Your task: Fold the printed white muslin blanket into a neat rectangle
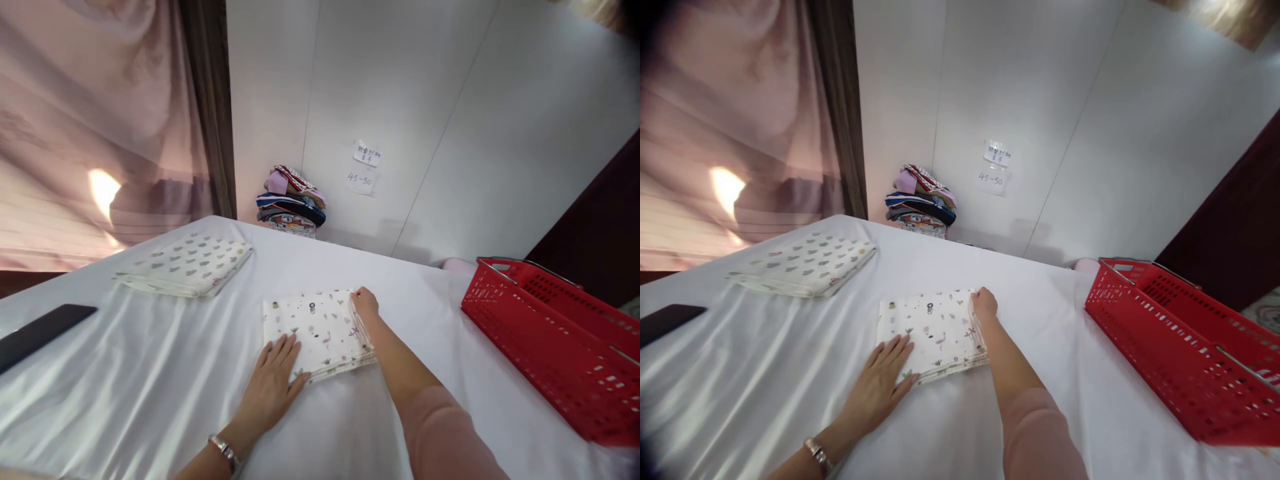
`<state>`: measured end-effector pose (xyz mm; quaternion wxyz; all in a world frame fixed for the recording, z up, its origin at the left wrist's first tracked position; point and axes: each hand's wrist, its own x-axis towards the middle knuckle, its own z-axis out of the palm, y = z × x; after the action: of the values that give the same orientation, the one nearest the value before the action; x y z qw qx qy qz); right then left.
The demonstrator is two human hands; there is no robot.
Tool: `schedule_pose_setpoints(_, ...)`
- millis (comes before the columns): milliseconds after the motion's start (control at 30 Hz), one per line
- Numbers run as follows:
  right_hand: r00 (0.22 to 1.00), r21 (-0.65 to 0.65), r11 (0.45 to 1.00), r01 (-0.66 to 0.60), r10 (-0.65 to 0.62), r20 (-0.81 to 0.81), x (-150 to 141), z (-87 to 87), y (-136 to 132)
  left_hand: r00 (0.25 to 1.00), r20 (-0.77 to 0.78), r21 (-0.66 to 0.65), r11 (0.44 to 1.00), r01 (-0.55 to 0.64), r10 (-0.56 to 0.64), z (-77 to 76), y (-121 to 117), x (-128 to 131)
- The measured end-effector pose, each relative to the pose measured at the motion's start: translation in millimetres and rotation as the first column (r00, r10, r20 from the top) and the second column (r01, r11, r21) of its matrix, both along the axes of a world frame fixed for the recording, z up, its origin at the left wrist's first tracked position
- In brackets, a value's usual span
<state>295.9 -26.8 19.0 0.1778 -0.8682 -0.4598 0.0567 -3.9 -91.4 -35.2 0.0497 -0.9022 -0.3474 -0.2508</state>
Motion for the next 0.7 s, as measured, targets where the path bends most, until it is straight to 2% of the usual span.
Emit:
schedule_pose_setpoints(367, 1.000, -0.046, 0.999, 0.006, -0.005, 0.020, 5, -7.6, 4, 1.000, 0.021, -0.019, 1.000, 0.015, -0.015, 0.5, -1, -2)
schedule_pose_setpoints(700, 0.998, -0.120, 0.991, -0.052, 0.054, 0.013, 9, -8.6, 22, 1.000, -0.011, -0.044, 0.999, 0.012, -0.013, 2.7, -2, -2)
